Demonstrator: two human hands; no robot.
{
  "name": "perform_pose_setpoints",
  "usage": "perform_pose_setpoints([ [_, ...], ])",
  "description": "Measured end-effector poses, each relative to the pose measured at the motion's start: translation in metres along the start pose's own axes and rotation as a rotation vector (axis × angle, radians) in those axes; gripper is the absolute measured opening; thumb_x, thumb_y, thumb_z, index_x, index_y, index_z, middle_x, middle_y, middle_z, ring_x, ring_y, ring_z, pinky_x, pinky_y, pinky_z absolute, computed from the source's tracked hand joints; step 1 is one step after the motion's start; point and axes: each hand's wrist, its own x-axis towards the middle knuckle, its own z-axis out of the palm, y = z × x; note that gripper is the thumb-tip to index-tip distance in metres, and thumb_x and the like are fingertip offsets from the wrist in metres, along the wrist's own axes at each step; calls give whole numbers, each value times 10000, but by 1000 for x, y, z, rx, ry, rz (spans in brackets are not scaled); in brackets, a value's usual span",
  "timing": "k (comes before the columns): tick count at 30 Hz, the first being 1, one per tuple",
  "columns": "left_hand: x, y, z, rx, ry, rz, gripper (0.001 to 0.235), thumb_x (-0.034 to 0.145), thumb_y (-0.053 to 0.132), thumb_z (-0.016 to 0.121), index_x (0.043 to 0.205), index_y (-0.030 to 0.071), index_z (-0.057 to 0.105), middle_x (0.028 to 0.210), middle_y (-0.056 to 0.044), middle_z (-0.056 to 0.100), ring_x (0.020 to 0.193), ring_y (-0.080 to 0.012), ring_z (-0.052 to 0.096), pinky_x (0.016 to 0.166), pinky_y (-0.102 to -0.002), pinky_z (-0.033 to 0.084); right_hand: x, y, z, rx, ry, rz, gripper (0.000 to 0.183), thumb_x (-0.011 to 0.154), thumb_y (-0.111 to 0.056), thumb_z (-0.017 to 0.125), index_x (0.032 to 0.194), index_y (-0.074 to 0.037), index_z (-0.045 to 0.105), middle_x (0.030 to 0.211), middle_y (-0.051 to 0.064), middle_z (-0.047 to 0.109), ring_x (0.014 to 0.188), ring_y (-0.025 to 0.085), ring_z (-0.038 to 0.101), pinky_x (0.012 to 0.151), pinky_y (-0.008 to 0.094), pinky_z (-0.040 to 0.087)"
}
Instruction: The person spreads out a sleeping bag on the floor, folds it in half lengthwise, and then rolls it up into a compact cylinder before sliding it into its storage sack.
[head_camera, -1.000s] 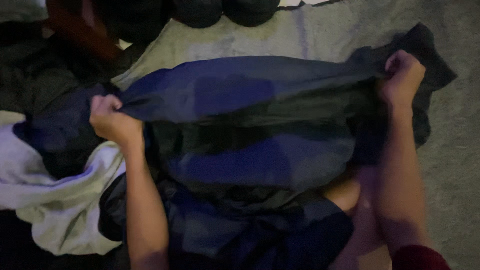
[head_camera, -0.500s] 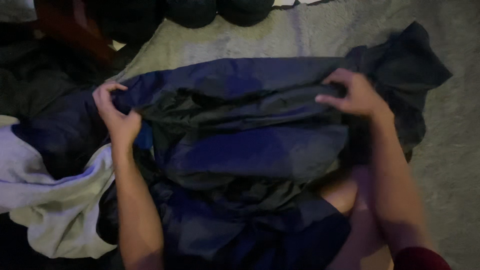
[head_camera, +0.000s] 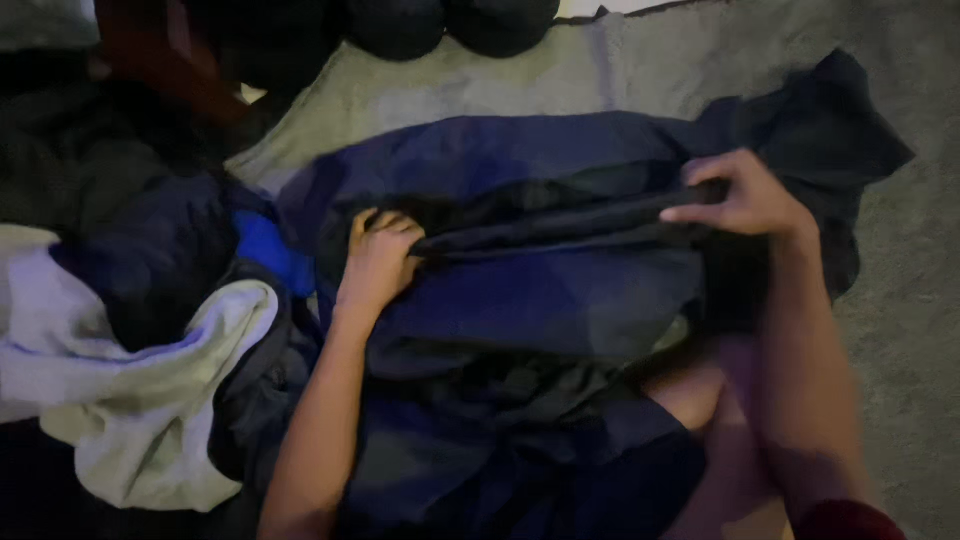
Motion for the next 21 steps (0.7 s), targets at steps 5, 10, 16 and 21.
perform_pose_setpoints([
  [5, -23, 4, -70, -387, -93, -5, 203, 889, 296, 870, 917, 127, 761, 1091, -63, 793, 1179, -368, 727, 1084, -533, 528, 11, 24, -11, -79, 322, -216, 332, 870, -75, 1026, 956, 25, 722, 1223, 279, 739, 1155, 484, 687, 1034, 546, 504],
  [10, -46, -43, -77, -291, 79, -13, 280, 803, 299, 918, 795, 95, 725, 1270, -40, 804, 1051, -439, 768, 827, -577, 594, 7, 41, 4, -287, 155, -9, 355, 789, -146, 981, 957, 93, 779, 1254, 318, 783, 1212, 580, 709, 1026, 638, 559],
  [16, -68, -77, -120, -575, 349, -56, 451, 889, 112, 904, 561, 214, 612, 517, 106, 503, 482, -208, 521, 599, -252, 418, -9, 63, -9, -420, 309, 229, 389, 851, -315, 1003, 1060, -41, 821, 1163, 213, 789, 1101, 489, 738, 955, 571, 593],
  [21, -77, -71, -149, -117, 772, 231, 285, 859, 82, 939, 738, 73, 682, 821, -46, 730, 975, -350, 682, 912, -522, 450, -7, 85, -13, -461, 447, 141, 329, 931, -229, 971, 1142, -20, 831, 1145, 129, 811, 1030, 285, 753, 940, 403, 545],
])
